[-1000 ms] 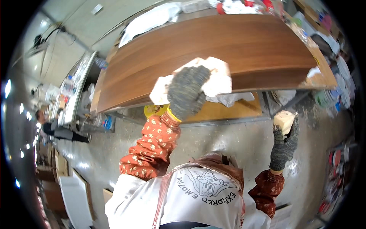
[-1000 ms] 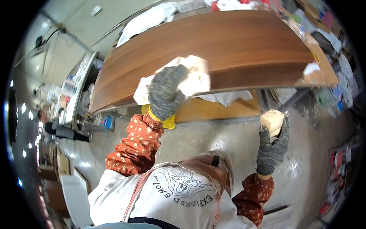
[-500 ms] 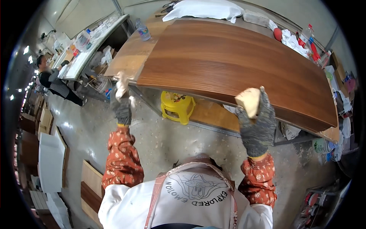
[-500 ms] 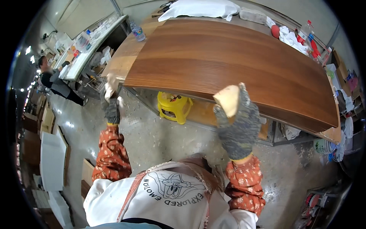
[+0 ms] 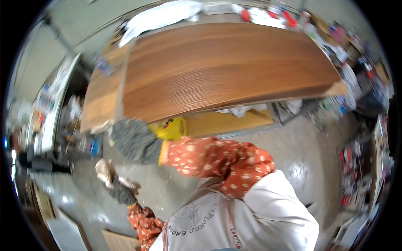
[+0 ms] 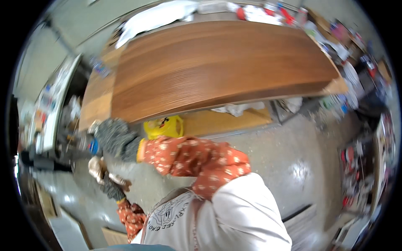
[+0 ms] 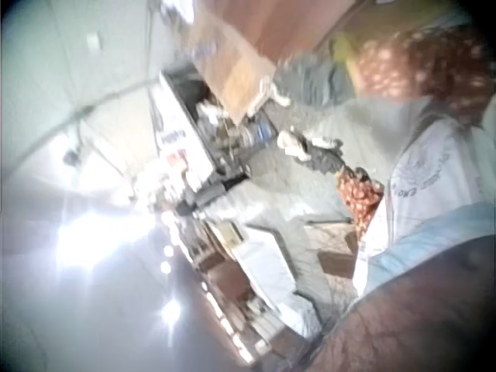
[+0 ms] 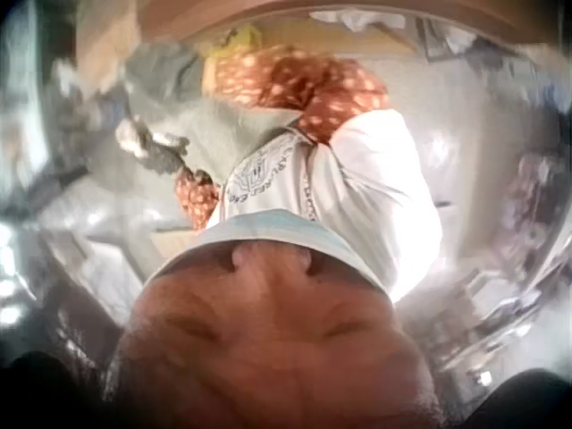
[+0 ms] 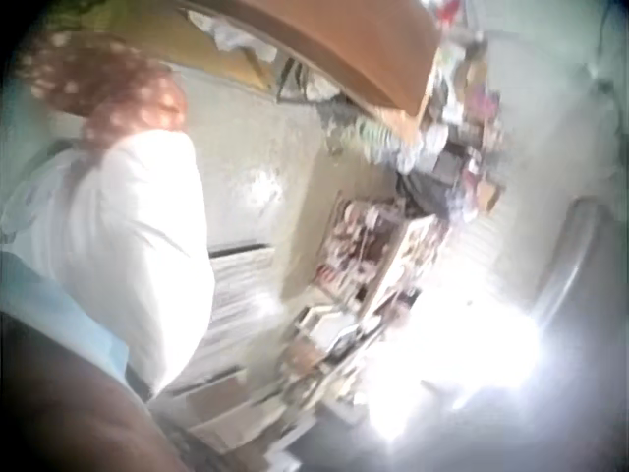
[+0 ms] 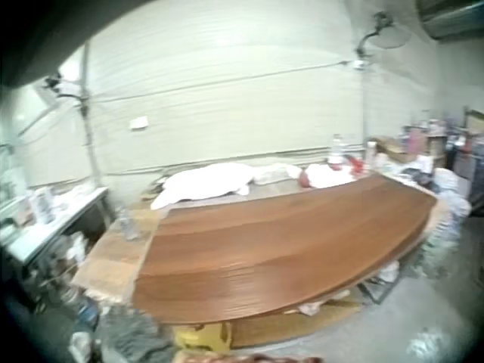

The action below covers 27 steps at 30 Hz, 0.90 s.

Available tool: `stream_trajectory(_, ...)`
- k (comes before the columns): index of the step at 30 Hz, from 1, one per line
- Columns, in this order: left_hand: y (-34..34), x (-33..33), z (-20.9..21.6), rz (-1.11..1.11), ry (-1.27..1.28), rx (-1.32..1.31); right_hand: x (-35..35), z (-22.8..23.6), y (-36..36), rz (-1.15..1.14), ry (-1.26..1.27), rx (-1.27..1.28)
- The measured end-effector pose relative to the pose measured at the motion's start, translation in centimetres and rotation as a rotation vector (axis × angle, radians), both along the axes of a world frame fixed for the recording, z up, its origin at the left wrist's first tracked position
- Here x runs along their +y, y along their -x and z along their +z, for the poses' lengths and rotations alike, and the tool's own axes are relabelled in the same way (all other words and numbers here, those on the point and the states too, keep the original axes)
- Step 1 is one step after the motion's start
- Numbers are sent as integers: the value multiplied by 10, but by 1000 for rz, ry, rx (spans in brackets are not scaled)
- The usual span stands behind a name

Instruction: The person wipes wood panels with a cloth using liquid from a bottle and then uses a sanding block to sand the surfaces and edges of the panels.

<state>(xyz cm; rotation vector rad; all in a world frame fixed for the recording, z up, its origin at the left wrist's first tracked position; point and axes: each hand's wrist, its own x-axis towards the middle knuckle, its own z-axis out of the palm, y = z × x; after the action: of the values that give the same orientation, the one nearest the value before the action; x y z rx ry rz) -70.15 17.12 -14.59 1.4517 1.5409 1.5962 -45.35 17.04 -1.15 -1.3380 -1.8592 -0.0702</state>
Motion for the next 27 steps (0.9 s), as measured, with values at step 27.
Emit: stream_trajectory(27,-421,-92,131,-475,-594,438,-412,4,-578,-1268,119,-142)
